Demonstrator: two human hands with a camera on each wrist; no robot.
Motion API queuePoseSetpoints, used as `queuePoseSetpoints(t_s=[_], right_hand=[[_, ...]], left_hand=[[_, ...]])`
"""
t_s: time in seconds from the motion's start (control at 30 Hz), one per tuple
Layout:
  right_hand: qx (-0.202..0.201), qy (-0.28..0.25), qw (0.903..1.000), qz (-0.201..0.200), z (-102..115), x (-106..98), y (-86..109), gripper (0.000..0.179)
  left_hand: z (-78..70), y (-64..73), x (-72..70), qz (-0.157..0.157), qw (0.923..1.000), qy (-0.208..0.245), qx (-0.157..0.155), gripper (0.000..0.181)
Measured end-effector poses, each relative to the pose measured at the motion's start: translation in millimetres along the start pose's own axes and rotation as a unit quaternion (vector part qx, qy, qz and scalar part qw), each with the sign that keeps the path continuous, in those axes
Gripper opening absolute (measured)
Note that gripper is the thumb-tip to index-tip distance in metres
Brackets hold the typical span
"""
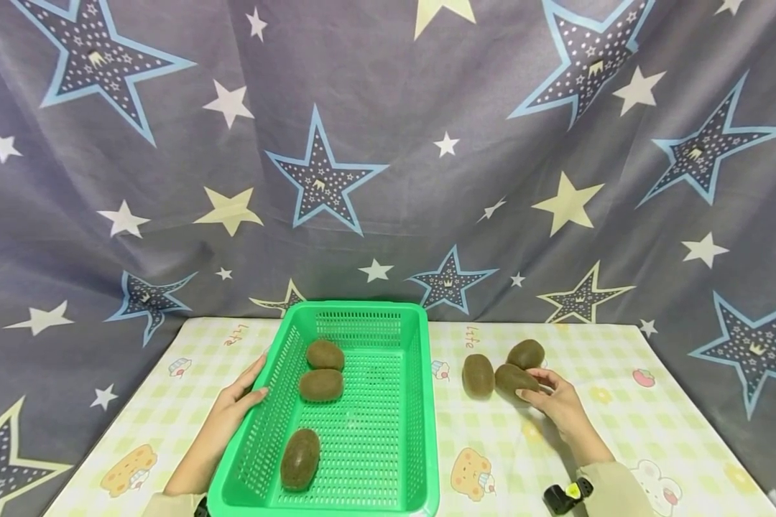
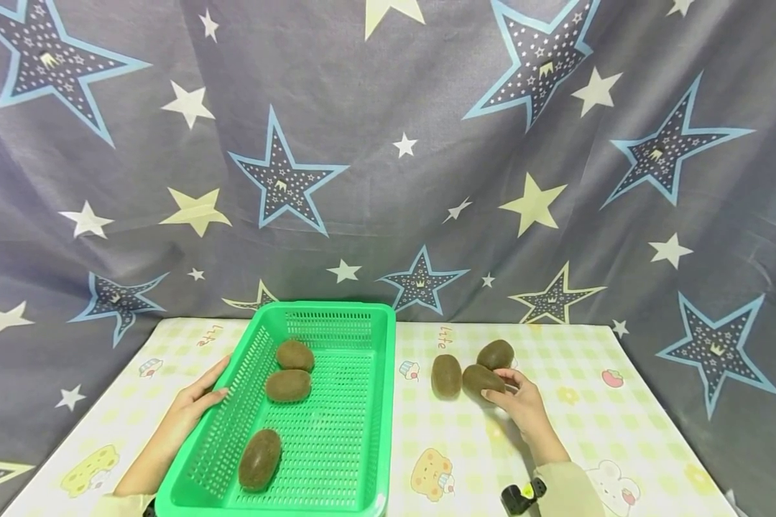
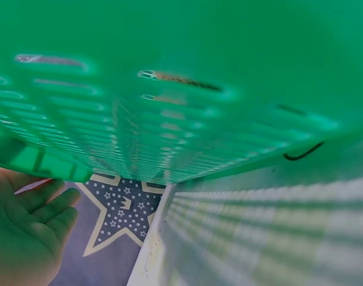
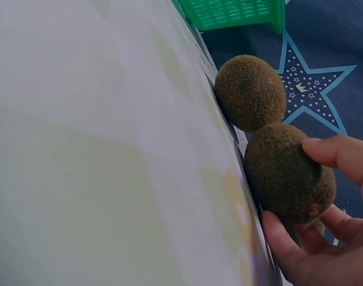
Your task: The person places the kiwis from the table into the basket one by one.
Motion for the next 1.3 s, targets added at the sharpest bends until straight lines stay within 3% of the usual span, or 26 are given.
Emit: queuePoseSetpoints(t_s=[0.3,0.63,1.3], right_hand=[[-0.009,0.004,0.9999,-0.003,1,-2,1.1,0.05],[-0.026,0.002,0.9997,0.003,19,2,11.0,0.05],[-0.126,0.008,0.9907,0.051,64,38,37.0,0.043]], left_hand=[[0.1,0.1,1.2,-0.002,1.0,0.0,0.007,0.056],[-0.7,-0.6,1.0,0.0,1.0,0.004,0.008,0.055],[-1.3,0.1,1.0,-0.003,0.9998,0.001,0.021,0.055]])
Point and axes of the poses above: each hand's wrist, its own y-axis away from the middle knuckle, its own x-axis out of the palm, z = x × y, the point moved 8 cm from there along -y, towards the middle knuckle, and after that the axes turned 4 degrees about x, right-handed, at the moved point
